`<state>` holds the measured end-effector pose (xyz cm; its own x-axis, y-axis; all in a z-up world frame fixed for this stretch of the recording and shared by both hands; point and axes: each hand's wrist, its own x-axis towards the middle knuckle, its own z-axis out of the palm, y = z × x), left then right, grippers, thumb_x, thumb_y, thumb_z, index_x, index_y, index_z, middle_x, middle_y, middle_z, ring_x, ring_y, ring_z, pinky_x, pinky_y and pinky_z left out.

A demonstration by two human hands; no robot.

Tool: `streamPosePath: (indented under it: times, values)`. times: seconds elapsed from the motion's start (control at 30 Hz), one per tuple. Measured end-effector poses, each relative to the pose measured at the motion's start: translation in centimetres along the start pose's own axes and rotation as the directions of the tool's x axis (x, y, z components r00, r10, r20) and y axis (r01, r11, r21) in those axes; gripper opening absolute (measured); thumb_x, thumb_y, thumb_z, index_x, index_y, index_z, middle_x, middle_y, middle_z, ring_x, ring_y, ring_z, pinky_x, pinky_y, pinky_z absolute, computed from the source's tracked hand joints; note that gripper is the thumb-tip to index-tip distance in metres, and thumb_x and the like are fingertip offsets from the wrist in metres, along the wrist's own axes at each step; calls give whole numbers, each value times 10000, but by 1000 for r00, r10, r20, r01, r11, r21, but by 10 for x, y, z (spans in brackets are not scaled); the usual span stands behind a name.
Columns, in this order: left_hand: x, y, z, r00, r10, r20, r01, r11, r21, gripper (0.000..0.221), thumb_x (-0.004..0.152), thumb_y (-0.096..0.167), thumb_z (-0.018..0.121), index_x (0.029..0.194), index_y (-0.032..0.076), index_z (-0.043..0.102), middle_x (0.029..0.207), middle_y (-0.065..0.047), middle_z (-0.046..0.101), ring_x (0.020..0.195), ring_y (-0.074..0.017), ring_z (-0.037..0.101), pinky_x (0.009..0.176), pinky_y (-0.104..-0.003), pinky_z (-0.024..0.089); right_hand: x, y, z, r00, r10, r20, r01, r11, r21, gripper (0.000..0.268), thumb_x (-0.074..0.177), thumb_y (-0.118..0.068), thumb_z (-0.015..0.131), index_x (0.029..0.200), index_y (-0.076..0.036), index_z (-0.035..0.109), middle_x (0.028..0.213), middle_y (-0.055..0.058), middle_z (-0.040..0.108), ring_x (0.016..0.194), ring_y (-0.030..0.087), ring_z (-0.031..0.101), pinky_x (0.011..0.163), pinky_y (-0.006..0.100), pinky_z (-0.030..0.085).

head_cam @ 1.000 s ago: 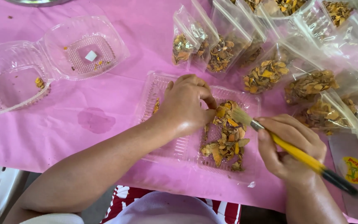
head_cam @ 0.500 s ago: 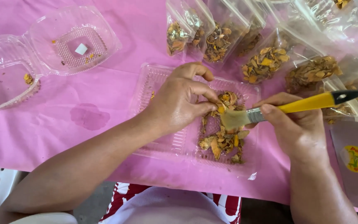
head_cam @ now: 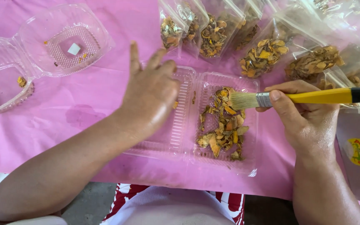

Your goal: Packaging dried tea leaves into small plastic bags and using a brush to organize the material.

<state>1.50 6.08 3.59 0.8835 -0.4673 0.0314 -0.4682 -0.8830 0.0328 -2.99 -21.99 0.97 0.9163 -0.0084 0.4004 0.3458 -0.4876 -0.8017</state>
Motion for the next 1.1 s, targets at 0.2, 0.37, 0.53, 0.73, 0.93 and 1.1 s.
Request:
streamPosePath:
  times: [0.2, 0.37, 0.53, 0.73, 0.93, 1.1]
  values:
    - [10, 56, 25, 871, 396, -292, -462, 862, -208, 207, 791, 237, 839, 626, 143, 756, 1037, -132, 761, 1081, -277, 639, 1167, -710, 286, 2, -5, 0, 996, -83, 27, 82, 996, 40, 153, 1084, -48, 620, 1101, 100, 653, 880, 187, 698, 780, 245, 722, 726, 290, 584]
    - [44, 89, 82, 854, 458, -245, -497, 858, -128, 446, 992, 452, 633, 688, 145, 741, 723, -73, 688, 748, -329, 635, 827, -542, 448, 3, -7, 1, 995, -93, 23, 92, 995, 22, 119, 1079, -17, 616, 1080, 93, 662, 871, 169, 693, 773, 225, 697, 725, 286, 571]
    - [45, 86, 82, 883, 450, -131, -463, 881, -98, 119, 845, 134, 734, 745, 199, 727, 769, -57, 697, 814, -337, 655, 722, -541, 482, 2, -4, -1, 995, -97, 28, 96, 995, 31, 137, 1082, -27, 608, 1090, 104, 651, 878, 190, 696, 782, 246, 718, 735, 295, 585]
    - [41, 69, 65, 885, 464, -21, -459, 867, -193, 155, 859, 173, 763, 886, 320, 805, 822, -22, 738, 759, -258, 677, 747, -487, 482, 2, -6, 0, 994, -101, 30, 101, 995, 18, 107, 1088, 9, 617, 1099, 108, 655, 887, 189, 690, 782, 248, 711, 721, 295, 584]
    - [34, 38, 31, 975, 207, 83, -143, 864, -483, 300, 831, -179, 526, 703, 59, 656, 643, -92, 678, 623, -283, 709, 957, -532, 554, -7, 10, -1, 994, -45, -97, 51, 997, 62, 202, 1073, -165, 669, 1129, 26, 698, 777, 26, 588, 595, 68, 433, 522, 203, 311]
    - [28, 29, 8, 975, -1, 223, 170, 652, -739, 184, 941, 89, 671, 1044, 154, 808, 905, -22, 826, 404, -68, 534, 373, -217, 441, -6, 6, 1, 966, -83, 246, 105, 991, -79, 144, 976, -135, 662, 1037, -26, 735, 801, 33, 696, 448, 41, 347, 407, 207, 238]
